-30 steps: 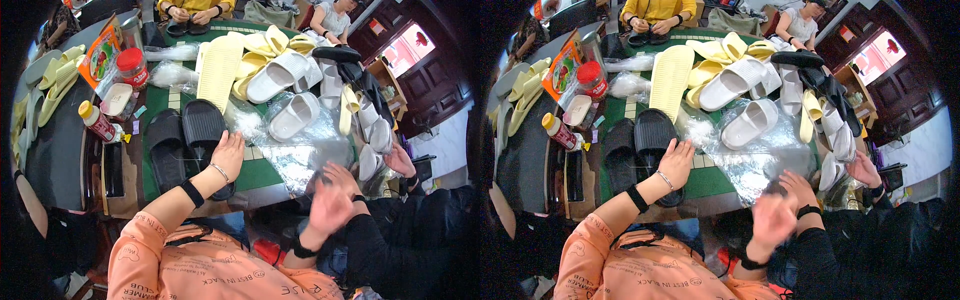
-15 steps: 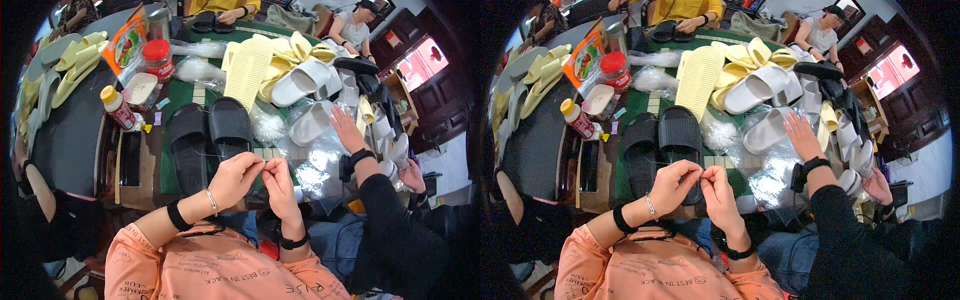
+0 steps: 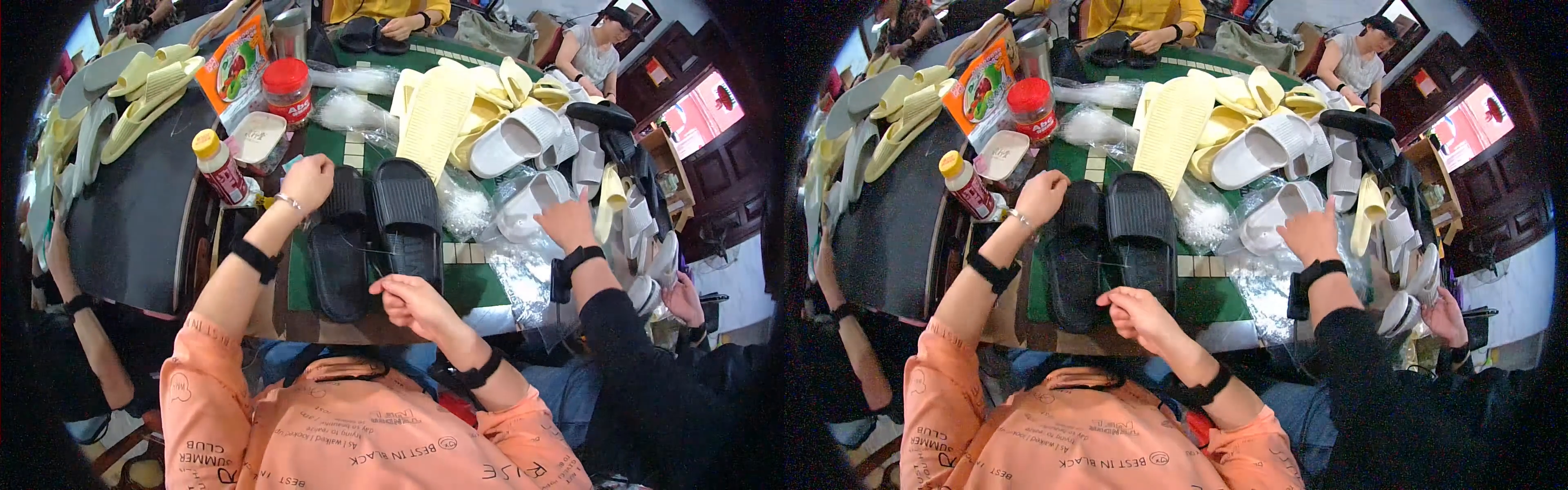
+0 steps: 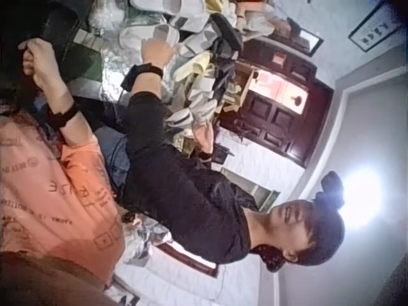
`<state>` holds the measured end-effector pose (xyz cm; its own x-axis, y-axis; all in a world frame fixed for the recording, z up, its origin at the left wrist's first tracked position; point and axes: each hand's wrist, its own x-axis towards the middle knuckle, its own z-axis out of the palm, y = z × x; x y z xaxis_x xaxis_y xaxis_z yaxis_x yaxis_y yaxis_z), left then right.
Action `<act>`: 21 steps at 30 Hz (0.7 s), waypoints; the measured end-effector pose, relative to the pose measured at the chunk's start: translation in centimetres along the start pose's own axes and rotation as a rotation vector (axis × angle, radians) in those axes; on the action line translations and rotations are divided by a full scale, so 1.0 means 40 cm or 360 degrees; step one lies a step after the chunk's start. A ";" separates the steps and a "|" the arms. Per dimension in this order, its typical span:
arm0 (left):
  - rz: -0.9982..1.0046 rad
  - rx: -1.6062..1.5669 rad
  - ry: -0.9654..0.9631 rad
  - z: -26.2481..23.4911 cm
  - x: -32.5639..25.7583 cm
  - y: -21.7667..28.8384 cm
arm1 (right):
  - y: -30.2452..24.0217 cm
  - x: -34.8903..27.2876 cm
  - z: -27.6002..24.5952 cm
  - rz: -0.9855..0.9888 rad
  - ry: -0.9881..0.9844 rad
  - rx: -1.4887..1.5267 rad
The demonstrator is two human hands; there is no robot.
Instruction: Assembling or preparing foam sandals/slides at a group workstation.
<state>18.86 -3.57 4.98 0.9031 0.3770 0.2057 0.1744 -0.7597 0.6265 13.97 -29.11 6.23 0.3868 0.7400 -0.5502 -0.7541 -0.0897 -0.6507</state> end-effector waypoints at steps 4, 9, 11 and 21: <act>-0.0141 0.0255 -0.0553 0.054 0.045 -0.070 | -0.005 0.125 0.056 0.0120 0.0069 0.0073; -0.0500 0.0357 -0.0746 0.083 0.058 -0.002 | -0.029 0.278 0.093 -0.0113 0.0256 0.0243; -0.0496 0.0398 -0.0745 0.093 0.060 0.003 | -0.026 0.334 0.081 -0.0179 0.0324 0.0204; -0.0190 -0.0105 -0.0845 0.122 0.095 -0.070 | -0.011 0.356 0.084 -0.0394 0.0382 0.0191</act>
<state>23.71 -2.60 0.36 0.9554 0.1260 -0.2669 0.2782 -0.6866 0.6717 18.02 -16.31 0.43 0.6685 0.5505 -0.5001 -0.6732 0.1621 -0.7215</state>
